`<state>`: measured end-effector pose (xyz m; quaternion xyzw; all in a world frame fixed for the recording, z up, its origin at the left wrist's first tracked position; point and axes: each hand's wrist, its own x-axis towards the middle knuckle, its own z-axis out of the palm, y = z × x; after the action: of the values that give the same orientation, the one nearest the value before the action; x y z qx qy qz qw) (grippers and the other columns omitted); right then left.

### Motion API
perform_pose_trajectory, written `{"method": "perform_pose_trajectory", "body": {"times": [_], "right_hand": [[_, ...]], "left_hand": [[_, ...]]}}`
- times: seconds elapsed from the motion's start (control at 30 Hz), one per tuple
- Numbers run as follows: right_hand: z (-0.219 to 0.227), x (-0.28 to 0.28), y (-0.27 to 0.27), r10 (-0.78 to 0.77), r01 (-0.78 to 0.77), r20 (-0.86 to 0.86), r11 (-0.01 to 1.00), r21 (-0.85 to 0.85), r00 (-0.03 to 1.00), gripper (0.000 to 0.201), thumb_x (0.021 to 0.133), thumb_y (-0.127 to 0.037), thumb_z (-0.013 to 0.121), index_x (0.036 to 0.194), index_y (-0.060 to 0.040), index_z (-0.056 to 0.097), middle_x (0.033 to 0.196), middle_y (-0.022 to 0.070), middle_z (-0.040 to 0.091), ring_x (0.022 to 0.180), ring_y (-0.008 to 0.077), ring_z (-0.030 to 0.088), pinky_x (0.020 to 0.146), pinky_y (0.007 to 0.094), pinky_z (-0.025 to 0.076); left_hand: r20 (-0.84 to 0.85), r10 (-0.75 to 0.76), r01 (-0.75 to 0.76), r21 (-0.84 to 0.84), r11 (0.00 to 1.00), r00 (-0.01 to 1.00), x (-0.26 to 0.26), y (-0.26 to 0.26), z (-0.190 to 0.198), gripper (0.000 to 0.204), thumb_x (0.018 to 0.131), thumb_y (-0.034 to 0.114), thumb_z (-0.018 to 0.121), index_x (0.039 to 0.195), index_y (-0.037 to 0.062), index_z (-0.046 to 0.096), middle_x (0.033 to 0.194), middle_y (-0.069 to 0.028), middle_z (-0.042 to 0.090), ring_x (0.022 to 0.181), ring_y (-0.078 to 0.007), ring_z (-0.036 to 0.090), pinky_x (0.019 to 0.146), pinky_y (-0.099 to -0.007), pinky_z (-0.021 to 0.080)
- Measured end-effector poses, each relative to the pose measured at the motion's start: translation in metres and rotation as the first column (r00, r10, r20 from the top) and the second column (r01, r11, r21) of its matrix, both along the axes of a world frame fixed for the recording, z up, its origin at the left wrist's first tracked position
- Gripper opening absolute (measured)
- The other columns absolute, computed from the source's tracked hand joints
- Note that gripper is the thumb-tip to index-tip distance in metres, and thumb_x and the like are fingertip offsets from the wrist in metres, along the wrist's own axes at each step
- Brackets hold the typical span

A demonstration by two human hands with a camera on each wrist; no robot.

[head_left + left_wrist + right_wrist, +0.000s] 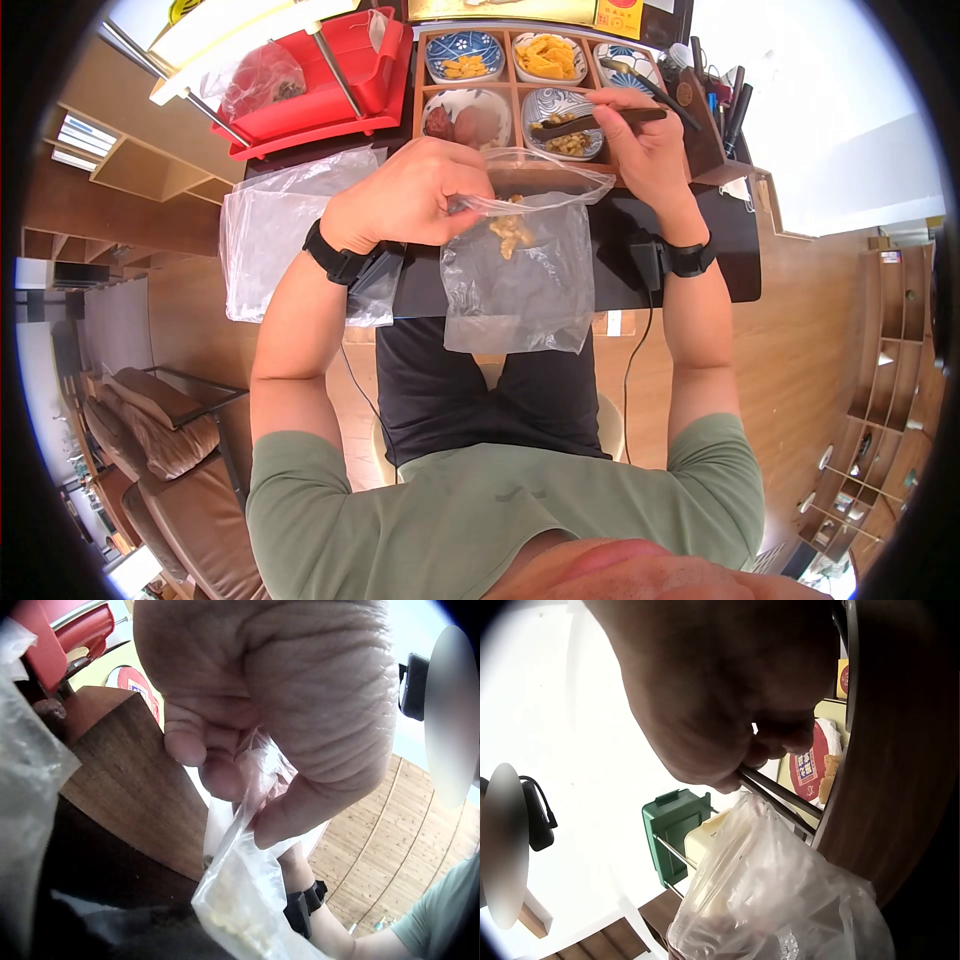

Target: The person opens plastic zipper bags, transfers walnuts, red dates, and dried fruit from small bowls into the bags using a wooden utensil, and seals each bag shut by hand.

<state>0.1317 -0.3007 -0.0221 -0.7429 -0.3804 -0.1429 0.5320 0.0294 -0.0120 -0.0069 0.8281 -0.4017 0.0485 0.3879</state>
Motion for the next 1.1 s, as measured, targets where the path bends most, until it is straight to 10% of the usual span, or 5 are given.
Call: {"method": "perform_pose_trajectory", "body": {"times": [0.33, 0.43, 0.67, 0.77, 1.1], "right_hand": [[0.016, -0.007, -0.017, 0.44, -0.25, -0.295, 0.824, 0.508, 0.848, 0.012, 0.102, -0.011, 0.068, 0.105, 0.0003, 0.072, 0.088, -0.0005, 0.066, 0.074, 0.007, 0.054, 0.066, 0.0226, 0.044], [0.019, -0.012, -0.013, 0.35, -0.316, -0.251, 0.934, 0.165, 0.903, 0.013, 0.1, -0.013, 0.071, 0.101, -0.0001, 0.072, 0.085, 0.0, 0.066, 0.071, 0.0056, 0.054, 0.063, 0.0223, 0.043], [0.011, 0.003, -0.02, 0.336, -0.192, -0.389, 0.911, 0.364, 0.858, 0.016, 0.1, -0.016, 0.073, 0.1, -0.0005, 0.074, 0.074, -0.0024, 0.063, 0.064, 0.0045, 0.051, 0.059, 0.0225, 0.04], [0.005, 0.013, -0.016, -0.173, 0.193, -0.1, 0.952, 0.237, 0.98, 0.019, 0.099, -0.017, 0.074, 0.096, 0.0022, 0.074, 0.074, -0.0027, 0.065, 0.066, 0.0054, 0.054, 0.061, 0.0223, 0.043], [0.013, 0.002, -0.013, -0.08, 0.085, 0.054, 0.992, -0.094, 0.995, 0.012, 0.095, -0.012, 0.075, 0.094, 0.0003, 0.073, 0.077, 0.0038, 0.07, 0.067, 0.0079, 0.058, 0.06, 0.0245, 0.046]], "left_hand": [[0.012, -0.001, 0.0, 0.004, 1.0, 1.0, 0.0, 0.0, 0.0, 0.012, 0.072, -0.005, 0.073, 0.08, -0.0002, 0.068, 0.078, -0.012, 0.064, 0.071, -0.0328, 0.064, 0.061, -0.0381, 0.049], [0.007, 0.0, 0.0, 0.005, 1.0, 1.0, 0.0, 0.0, 0.0, 0.012, 0.071, -0.005, 0.073, 0.081, -0.0001, 0.067, 0.078, -0.0117, 0.064, 0.071, -0.0326, 0.064, 0.061, -0.038, 0.049], [-0.004, 0.003, -0.003, 0.005, 1.0, 1.0, 0.0, 0.001, -0.001, 0.013, 0.071, -0.006, 0.072, 0.081, 0.0001, 0.068, 0.079, -0.0115, 0.065, 0.072, -0.0327, 0.065, 0.061, -0.0379, 0.05], [-0.008, 0.005, -0.005, 0.01, 1.0, 1.0, 0.0, 0.001, -0.001, 0.014, 0.071, -0.006, 0.072, 0.082, 0.0002, 0.068, 0.079, -0.0115, 0.065, 0.072, -0.0328, 0.065, 0.061, -0.0379, 0.05], [-0.007, 0.0, 0.0, -0.002, 1.0, 1.0, 0.0, 0.001, -0.001, 0.013, 0.071, -0.006, 0.072, 0.081, 0.0, 0.068, 0.078, -0.0116, 0.065, 0.071, -0.0324, 0.065, 0.061, -0.0379, 0.049]]}}
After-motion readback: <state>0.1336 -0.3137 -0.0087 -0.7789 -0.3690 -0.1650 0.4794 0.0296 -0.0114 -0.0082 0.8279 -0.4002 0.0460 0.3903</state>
